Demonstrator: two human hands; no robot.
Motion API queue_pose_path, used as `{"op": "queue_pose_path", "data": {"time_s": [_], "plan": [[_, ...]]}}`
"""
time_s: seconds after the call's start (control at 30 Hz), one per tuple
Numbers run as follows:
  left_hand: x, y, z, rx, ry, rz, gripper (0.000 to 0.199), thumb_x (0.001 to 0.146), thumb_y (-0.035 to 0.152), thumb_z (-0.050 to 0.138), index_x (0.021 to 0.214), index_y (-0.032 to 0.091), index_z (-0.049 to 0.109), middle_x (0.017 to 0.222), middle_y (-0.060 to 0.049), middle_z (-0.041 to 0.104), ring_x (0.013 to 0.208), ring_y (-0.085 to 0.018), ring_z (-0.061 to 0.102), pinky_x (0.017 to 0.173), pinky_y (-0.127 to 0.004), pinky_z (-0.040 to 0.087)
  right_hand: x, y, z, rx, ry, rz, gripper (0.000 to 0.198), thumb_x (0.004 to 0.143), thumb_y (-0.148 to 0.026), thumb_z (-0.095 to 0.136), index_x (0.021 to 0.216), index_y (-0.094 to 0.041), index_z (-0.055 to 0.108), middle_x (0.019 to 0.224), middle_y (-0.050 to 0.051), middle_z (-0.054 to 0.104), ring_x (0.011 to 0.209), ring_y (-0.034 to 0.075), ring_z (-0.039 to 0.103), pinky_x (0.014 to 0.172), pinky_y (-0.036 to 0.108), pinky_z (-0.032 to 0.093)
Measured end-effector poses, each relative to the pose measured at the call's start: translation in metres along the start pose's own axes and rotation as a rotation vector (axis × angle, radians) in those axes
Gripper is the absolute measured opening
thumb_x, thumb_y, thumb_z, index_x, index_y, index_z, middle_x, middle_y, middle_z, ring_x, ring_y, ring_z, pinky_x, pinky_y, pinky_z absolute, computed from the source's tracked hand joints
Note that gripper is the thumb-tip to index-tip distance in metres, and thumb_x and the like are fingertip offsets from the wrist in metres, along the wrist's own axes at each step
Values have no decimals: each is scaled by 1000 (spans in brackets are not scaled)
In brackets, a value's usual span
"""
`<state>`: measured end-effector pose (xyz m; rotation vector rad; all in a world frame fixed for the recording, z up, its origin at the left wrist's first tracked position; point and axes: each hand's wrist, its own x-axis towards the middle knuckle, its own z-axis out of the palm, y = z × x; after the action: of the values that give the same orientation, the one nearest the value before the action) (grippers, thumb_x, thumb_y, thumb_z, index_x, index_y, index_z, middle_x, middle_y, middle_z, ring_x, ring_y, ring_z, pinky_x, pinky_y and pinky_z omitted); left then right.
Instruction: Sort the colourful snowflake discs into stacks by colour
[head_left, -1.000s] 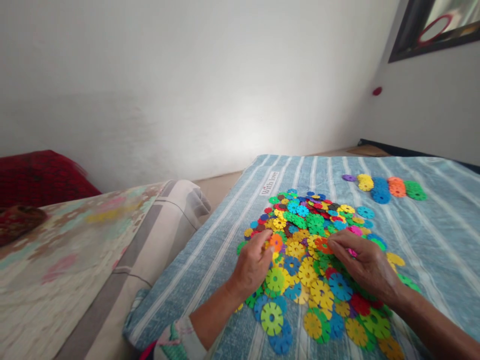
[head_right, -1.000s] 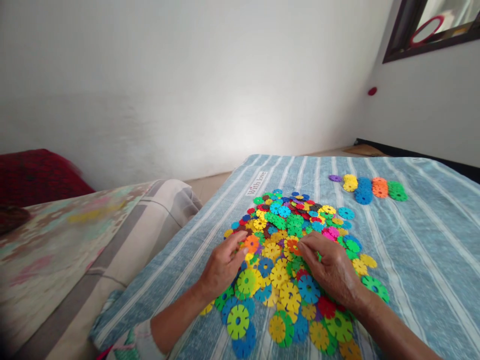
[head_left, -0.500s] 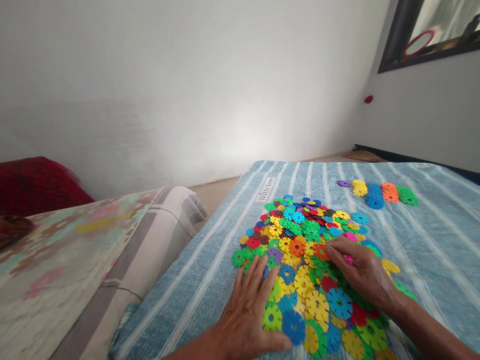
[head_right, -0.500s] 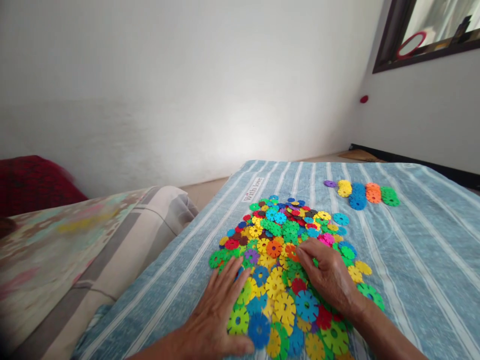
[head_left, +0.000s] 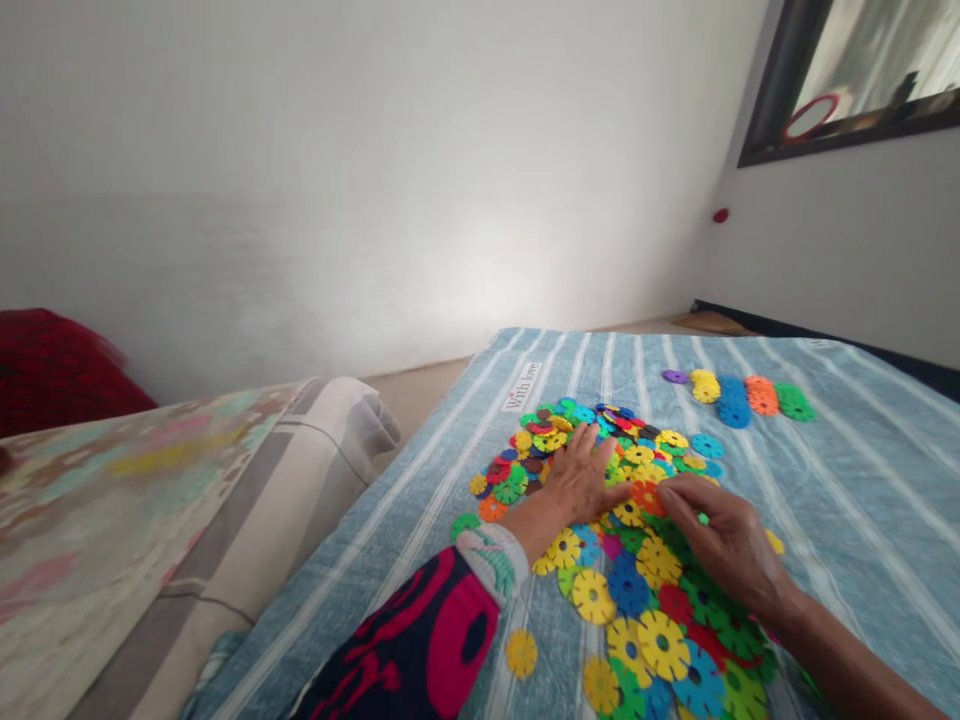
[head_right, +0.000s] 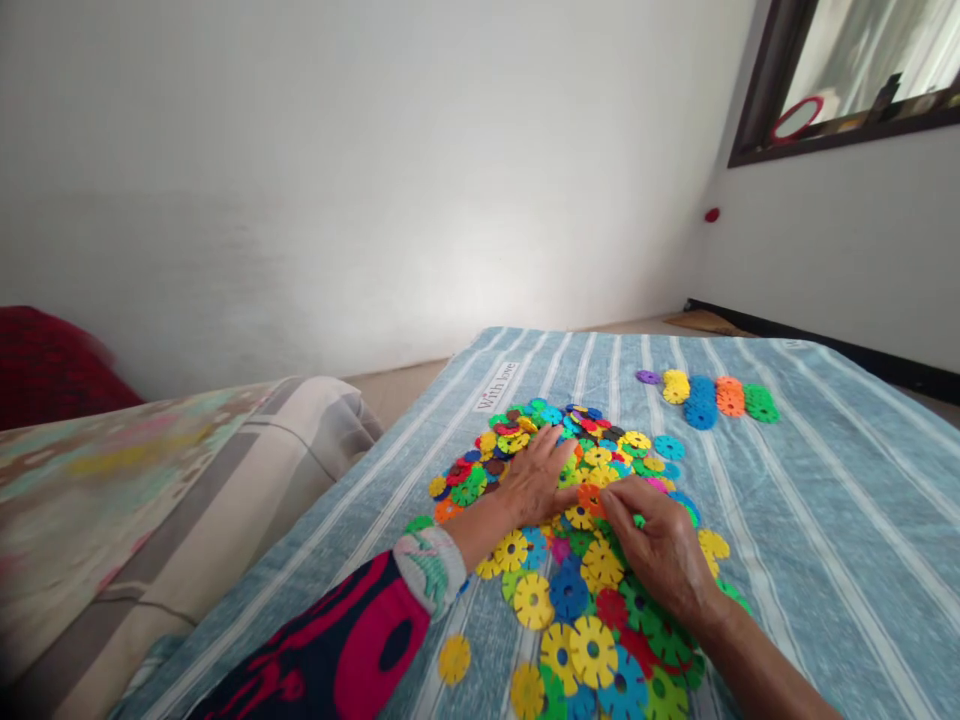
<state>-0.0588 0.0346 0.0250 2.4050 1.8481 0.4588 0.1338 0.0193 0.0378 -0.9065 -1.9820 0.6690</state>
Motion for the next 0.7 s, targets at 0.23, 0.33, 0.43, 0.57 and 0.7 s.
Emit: {"op": "queue_pose_path", "data": {"time_s": [0.23, 0.33, 0.43, 0.57, 0.7], "plan": [[-66, -2, -29, 47, 11, 57, 71, 83, 64, 42, 132, 12, 43, 143, -22, 35, 134, -36, 28, 105, -56, 28, 4, 9, -7, -12, 56, 71, 34, 88, -42, 45, 68, -18, 61, 65, 2, 58, 65, 16, 53, 61, 27, 41], [-127, 1, -41, 39, -59, 268, 81, 76, 68, 49, 140, 20, 33, 146, -19, 31, 135, -38, 24, 106, -60, 22, 7, 13, -8, -2, 89, 104, 37, 88, -43, 44, 66, -18, 60, 63, 1, 55, 61, 15, 51, 58, 26, 40], [-160, 4, -43, -15, -167, 447, 74, 80, 59, 52, 143, 32, 24, 145, -10, 36, 133, -32, 32, 108, -54, 26, 9, 15, -8, 9, 119, 131, 37, 87, -44, 45, 64, -17, 57, 60, 0, 51, 58, 14, 48, 54, 25, 39], [-144, 5, -38, 18, -171, 446, 72, 82, 58, 49, 143, 28, 25, 147, -13, 32, 135, -32, 29, 107, -55, 26, 10, 18, -9, 6, 134, 145, 38, 86, -44, 45, 61, -17, 55, 59, 0, 51, 57, 13, 47, 52, 24, 37], [-95, -3, -30, 80, -129, 434, 66, 85, 59, 44, 138, 21, 36, 145, -16, 36, 135, -33, 27, 107, -58, 22, 11, 23, -12, -12, 143, 150, 39, 86, -45, 45, 64, -17, 59, 61, 0, 55, 58, 14, 49, 54, 24, 39]]}}
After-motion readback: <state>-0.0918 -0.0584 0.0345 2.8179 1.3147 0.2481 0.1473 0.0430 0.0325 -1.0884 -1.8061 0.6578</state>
